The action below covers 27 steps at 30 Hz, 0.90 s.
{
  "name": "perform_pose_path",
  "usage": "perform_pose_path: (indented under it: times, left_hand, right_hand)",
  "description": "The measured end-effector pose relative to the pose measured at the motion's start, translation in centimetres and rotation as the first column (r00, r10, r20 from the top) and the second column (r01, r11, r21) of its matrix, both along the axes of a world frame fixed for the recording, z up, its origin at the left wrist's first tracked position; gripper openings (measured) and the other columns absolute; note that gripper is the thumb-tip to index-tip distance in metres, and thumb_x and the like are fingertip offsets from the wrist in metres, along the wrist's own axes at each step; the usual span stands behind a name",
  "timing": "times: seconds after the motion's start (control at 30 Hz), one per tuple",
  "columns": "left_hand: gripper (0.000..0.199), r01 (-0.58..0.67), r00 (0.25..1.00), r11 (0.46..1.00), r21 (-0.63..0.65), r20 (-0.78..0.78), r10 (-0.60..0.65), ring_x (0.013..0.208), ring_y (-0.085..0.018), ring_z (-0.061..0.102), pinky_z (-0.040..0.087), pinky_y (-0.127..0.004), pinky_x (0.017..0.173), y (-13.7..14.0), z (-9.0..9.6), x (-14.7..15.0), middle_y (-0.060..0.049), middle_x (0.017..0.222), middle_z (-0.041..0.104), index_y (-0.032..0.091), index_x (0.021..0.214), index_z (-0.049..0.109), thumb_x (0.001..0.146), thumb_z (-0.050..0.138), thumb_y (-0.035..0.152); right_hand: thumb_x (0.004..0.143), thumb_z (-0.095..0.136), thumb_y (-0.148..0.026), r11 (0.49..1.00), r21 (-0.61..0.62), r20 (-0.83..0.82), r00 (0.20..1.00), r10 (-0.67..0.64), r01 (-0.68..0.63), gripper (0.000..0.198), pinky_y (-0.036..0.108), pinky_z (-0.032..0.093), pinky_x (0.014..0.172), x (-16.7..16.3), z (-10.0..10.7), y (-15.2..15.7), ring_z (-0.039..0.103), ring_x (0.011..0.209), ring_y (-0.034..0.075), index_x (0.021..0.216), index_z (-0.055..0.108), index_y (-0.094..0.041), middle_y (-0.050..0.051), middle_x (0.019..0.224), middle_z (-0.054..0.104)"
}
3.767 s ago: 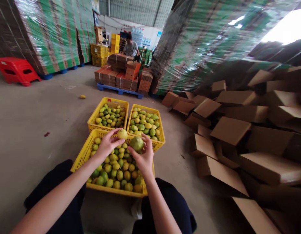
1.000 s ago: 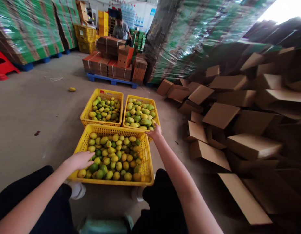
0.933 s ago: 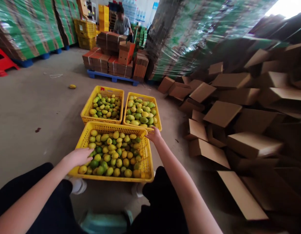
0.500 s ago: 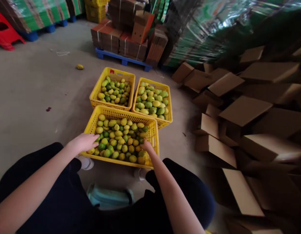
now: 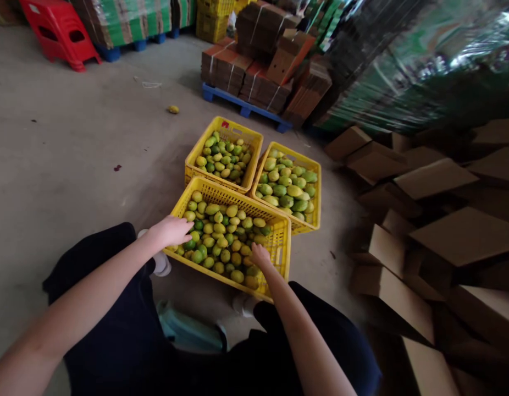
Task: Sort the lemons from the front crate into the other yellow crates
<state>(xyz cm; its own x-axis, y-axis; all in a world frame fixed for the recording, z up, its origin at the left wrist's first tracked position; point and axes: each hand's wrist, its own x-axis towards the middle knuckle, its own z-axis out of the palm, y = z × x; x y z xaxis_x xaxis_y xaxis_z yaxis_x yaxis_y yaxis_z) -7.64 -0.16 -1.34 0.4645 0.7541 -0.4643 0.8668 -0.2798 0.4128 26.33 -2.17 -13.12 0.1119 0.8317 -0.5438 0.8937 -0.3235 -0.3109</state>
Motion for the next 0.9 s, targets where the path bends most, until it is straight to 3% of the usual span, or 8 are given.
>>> perform_pose_path:
  times: [0.1, 0.17, 0.23, 0.33, 0.47, 0.6, 0.7, 0.9]
  left_hand:
    - [0.042, -0.192, 0.925, 0.979, -0.069, 0.319, 0.204, 0.125, -0.035, 0.058, 0.038, -0.041, 0.106, 1.1, -0.8, 0.8, -0.017, 0.134, 0.064, 0.019, 0.121, 0.067, 0.083, 0.065, 0.038]
    - [0.033, -0.349, 0.734, 0.891, -0.291, 0.506, 0.453, 0.126, -0.032, 0.056, 0.037, -0.039, 0.108, 1.2, -1.6, 2.1, -0.013, 0.13, 0.066, 0.022, 0.108, 0.07, 0.081, 0.067, 0.041]
    - [0.029, -0.358, 0.423, 0.674, -0.646, 0.532, 0.734, 0.116, -0.03, 0.062, 0.043, -0.04, 0.103, 0.6, -2.3, 3.7, -0.012, 0.119, 0.069, 0.021, 0.099, 0.068, 0.083, 0.064, 0.046]
    - [0.036, -0.034, -0.033, 0.293, -0.956, 0.294, 0.955, 0.093, -0.027, 0.07, 0.052, -0.044, 0.089, -0.9, -2.4, 5.8, -0.011, 0.103, 0.07, 0.019, 0.1, 0.063, 0.092, 0.05, 0.051]
    - [0.038, 0.108, -0.364, 0.17, -0.98, 0.12, 0.923, 0.067, -0.018, 0.068, 0.056, -0.032, 0.069, -1.2, -0.6, 6.3, -0.009, 0.077, 0.068, 0.014, 0.09, 0.063, 0.099, 0.037, 0.039]
    - [0.034, 0.093, -0.464, 0.109, -0.99, 0.053, 0.884, 0.055, -0.014, 0.06, 0.053, -0.026, 0.057, 0.3, 1.1, 5.5, -0.006, 0.065, 0.063, 0.012, 0.087, 0.063, 0.098, 0.038, 0.032]
    - [0.043, 0.109, -0.505, 0.096, -0.989, 0.028, 0.863, 0.058, -0.016, 0.061, 0.053, -0.028, 0.058, 0.9, 1.8, 5.3, -0.008, 0.066, 0.063, 0.01, 0.091, 0.064, 0.099, 0.033, 0.039]
    - [0.044, 0.077, -0.527, 0.109, -0.991, 0.052, 0.849, 0.065, -0.019, 0.062, 0.053, -0.03, 0.065, 1.9, 2.4, 5.3, -0.008, 0.07, 0.064, 0.01, 0.095, 0.063, 0.097, 0.034, 0.043]
  right_hand:
    - [0.074, 0.073, -0.042, 0.999, -0.011, -0.241, 0.97, 0.029, -0.033, 0.028, 0.035, 0.056, 0.071, -1.8, 2.7, 2.4, 0.068, 0.074, 0.024, 0.082, 0.063, -0.017, 0.003, 0.065, 0.063]
    - [0.078, 0.067, -0.054, 0.999, 0.002, -0.423, 0.905, 0.046, -0.05, 0.036, 0.033, 0.057, 0.066, -3.7, 5.0, 3.6, 0.066, 0.066, 0.019, 0.084, 0.061, -0.019, 0.0, 0.065, 0.061]
    - [0.078, 0.065, -0.062, 0.998, 0.049, -0.608, 0.791, 0.066, -0.046, 0.043, 0.031, 0.057, 0.065, -5.8, 7.5, 4.1, 0.065, 0.065, 0.016, 0.089, 0.06, -0.021, 0.0, 0.072, 0.063]
    - [0.078, 0.067, -0.061, 0.974, 0.213, -0.803, 0.58, 0.134, 0.07, 0.043, 0.029, 0.054, 0.059, -8.3, 11.3, 3.6, 0.064, 0.062, 0.016, 0.092, 0.062, -0.02, 0.0, 0.071, 0.066]
    - [0.085, 0.064, -0.052, 0.807, 0.536, -0.673, 0.702, 0.231, 0.248, 0.034, 0.029, 0.052, 0.064, -8.7, 13.3, 2.5, 0.064, 0.065, 0.016, 0.099, 0.063, -0.021, 0.0, 0.075, 0.069]
    - [0.083, 0.061, -0.048, 0.783, 0.509, -0.641, 0.765, 0.069, 0.357, 0.035, 0.032, 0.053, 0.063, -6.3, 9.0, 2.9, 0.065, 0.065, 0.018, 0.105, 0.057, -0.022, 0.001, 0.076, 0.07]
    - [0.081, 0.056, -0.044, 0.893, 0.379, -0.414, 0.908, -0.072, 0.244, 0.038, 0.035, 0.054, 0.065, -5.3, 3.2, 3.4, 0.066, 0.067, 0.021, 0.11, 0.055, -0.02, 0.004, 0.081, 0.071]
    - [0.079, 0.058, -0.031, 0.969, 0.244, -0.106, 0.992, 0.064, -0.036, 0.04, 0.041, 0.053, 0.084, -7.6, -5.3, 3.4, 0.066, 0.102, 0.031, 0.116, 0.053, -0.015, 0.016, 0.106, 0.069]
